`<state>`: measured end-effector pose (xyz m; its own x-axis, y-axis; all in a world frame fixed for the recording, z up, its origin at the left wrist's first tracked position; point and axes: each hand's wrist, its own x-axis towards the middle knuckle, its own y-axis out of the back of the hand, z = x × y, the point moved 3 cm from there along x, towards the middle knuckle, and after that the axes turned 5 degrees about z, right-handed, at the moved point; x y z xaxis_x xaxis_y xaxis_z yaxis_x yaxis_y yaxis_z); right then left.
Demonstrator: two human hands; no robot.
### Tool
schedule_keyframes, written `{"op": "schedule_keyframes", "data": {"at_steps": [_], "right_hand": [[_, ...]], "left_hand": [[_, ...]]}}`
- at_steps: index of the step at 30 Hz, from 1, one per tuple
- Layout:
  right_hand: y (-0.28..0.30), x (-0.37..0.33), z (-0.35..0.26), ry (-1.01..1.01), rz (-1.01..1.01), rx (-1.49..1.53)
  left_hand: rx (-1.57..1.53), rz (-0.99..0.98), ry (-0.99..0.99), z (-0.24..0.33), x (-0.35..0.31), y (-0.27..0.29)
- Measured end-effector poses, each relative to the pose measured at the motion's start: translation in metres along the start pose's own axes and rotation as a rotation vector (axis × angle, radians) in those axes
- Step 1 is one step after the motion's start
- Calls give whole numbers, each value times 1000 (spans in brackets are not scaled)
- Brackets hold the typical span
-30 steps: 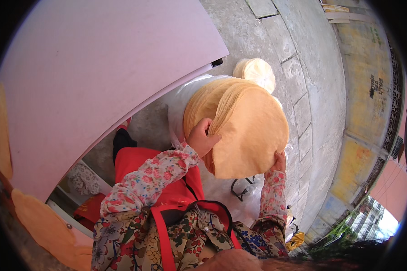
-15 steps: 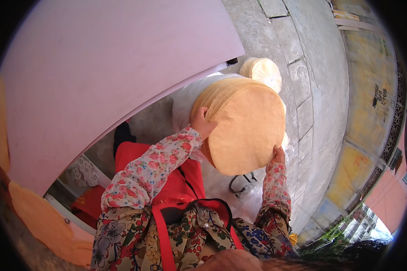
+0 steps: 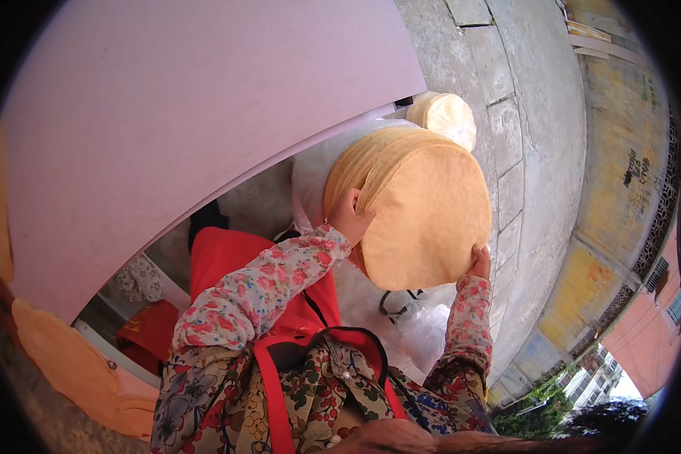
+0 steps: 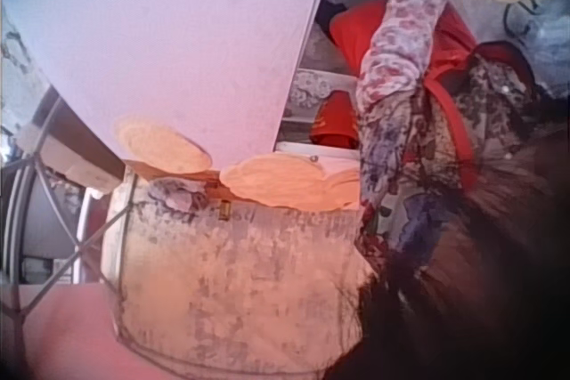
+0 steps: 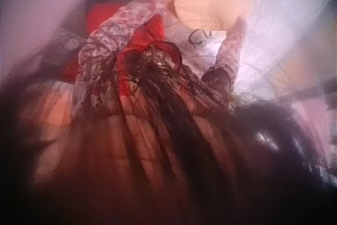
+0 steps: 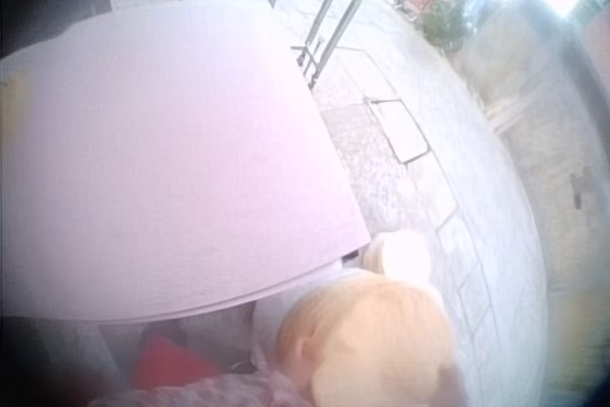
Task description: The person stacks thin circular sheets by hand and places the stack into a plastic bag, سپس ties the bag shut.
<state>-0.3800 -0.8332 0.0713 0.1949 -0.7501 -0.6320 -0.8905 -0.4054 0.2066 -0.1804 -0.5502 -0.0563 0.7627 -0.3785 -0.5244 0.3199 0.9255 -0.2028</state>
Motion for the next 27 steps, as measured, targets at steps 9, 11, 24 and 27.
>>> {"op": "schedule_keyframes", "data": {"at_steps": [9,11,24,27], "right_hand": [[24,45,29,58,21,-244],[33,45,38,115,26,-308],[-42,-25,66,-113,74,201],[-49,-32,75,-112,65,217]], "left_hand": [[131,-60,18,25,1,18],[363,0,-81,36,-12,32],[160,37,-73,-41,-35,27],[132,46,-91,-57,-34,21]]}}
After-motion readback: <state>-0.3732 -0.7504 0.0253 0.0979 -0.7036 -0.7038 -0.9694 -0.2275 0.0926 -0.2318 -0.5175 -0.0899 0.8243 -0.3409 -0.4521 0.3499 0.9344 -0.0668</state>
